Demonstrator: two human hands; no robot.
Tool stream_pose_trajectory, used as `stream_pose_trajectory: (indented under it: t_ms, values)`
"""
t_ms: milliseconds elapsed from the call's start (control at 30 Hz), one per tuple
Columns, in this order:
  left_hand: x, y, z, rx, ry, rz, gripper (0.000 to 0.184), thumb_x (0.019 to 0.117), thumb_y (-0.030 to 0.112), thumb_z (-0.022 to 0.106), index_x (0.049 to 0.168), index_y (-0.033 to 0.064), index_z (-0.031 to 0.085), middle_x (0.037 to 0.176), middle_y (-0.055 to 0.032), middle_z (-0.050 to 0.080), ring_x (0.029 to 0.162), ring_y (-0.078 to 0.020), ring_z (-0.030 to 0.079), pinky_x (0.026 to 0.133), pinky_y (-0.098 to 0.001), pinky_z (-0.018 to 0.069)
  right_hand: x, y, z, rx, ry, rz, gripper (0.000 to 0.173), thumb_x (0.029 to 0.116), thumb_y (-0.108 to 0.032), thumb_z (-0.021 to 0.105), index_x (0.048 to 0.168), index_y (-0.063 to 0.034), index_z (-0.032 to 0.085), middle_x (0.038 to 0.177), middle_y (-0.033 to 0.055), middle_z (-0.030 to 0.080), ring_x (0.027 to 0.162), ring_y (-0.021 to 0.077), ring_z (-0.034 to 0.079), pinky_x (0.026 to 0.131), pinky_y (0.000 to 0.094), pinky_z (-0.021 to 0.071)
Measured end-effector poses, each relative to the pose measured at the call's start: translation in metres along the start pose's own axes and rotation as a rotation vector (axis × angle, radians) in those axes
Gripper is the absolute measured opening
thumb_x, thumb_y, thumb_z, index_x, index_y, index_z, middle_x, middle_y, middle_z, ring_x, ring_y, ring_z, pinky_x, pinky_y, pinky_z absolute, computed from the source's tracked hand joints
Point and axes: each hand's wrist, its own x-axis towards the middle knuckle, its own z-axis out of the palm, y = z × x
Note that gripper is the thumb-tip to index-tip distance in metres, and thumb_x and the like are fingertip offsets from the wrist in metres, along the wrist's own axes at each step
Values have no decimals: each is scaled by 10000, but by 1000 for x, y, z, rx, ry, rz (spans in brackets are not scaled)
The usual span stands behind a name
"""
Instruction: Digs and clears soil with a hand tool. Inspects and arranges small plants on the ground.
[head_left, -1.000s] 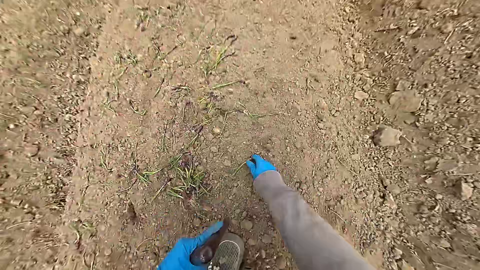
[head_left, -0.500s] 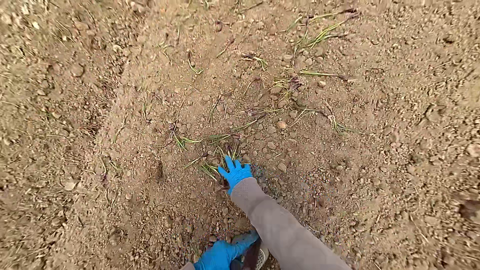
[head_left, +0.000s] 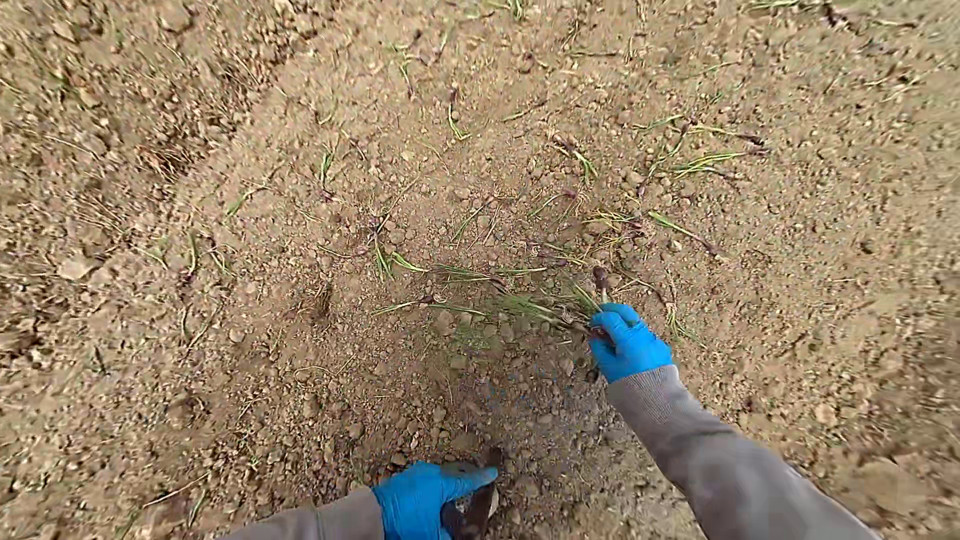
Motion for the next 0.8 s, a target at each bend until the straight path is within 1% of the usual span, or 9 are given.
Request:
stream_pose_trajectory:
  t_ms: [100, 200, 233, 300, 433, 533, 633, 700, 800]
  values:
    - [0, -2, -4, -51, 0, 17, 880, 902, 278, 763, 1623, 382, 271, 1075, -257, 710, 989, -454, 685, 887, -667, 506, 17, 24, -16, -167, -109, 235, 299, 918, -22, 721, 1212, 14, 684, 1368, 256, 604, 1135, 491, 648, 876, 693, 530]
    - [-17, 5, -21, -187, 118, 74, 775, 893, 226, 761, 1579, 322, 412, 1095, -212, 724, 1002, -379, 697, 910, -603, 520, 19, 33, 29, -416, -279, 297, 695, 911, -372, 769, 1514, -132, 519, 1623, 229, 371, 1370, 527, 469, 980, 711, 487]
    - [-29, 12, -32, -245, 154, 91, 742, 886, 199, 756, 1554, 325, 457, 1135, -173, 730, 1024, -331, 705, 920, -576, 534, 20, 25, 51, -420, -281, 246, 705, 916, -404, 753, 1526, -142, 514, 1620, 242, 374, 1396, 527, 440, 1028, 703, 446]
    - [-57, 26, -54, -291, 202, 98, 688, 897, 191, 741, 1525, 334, 501, 1166, -126, 738, 1031, -276, 714, 913, -550, 550, 32, -11, 89, -338, -402, 160, 534, 993, -357, 646, 1474, -134, 570, 1487, 222, 537, 1365, 451, 502, 1060, 634, 449]
    - [-73, 25, -74, -126, 216, -57, 709, 926, 300, 708, 1567, 382, 416, 976, -162, 734, 891, -344, 699, 805, -595, 534, 78, -82, 146, -106, -646, 345, 571, 1084, -448, 475, 1577, -165, 422, 1352, 197, 664, 1247, 393, 644, 1022, 613, 499]
    - [-52, -15, -63, -87, 185, -170, 825, 902, 289, 734, 1603, 409, 316, 1032, -203, 722, 965, -406, 687, 862, -637, 515, 97, -90, 166, -167, -631, 399, 600, 1070, -588, 393, 1312, -101, 647, 1215, 189, 717, 1171, 374, 682, 960, 604, 532]
    - [-50, -39, -52, -109, 191, -133, 860, 895, 313, 758, 1611, 413, 290, 1024, -207, 725, 950, -405, 693, 860, -633, 521, 100, -93, 168, -195, -649, 330, 518, 1068, -542, 453, 1249, -118, 688, 1235, 164, 714, 1178, 361, 675, 959, 608, 524]
    - [-49, -41, -52, -132, 196, -134, 841, 907, 309, 745, 1608, 417, 293, 1019, -203, 724, 944, -396, 694, 856, -626, 524, 100, -110, 174, -164, -567, 265, 345, 1050, -339, 530, 1331, -179, 649, 1268, 142, 703, 1161, 363, 680, 938, 619, 531]
    - [-50, -37, -57, -135, 174, -160, 830, 917, 294, 735, 1608, 420, 294, 1038, -224, 719, 962, -424, 690, 856, -655, 513, 110, -157, 189, -80, -569, 167, 618, 1068, -147, 497, 1641, -255, 293, 1407, 179, 636, 1229, 404, 654, 988, 616, 522]
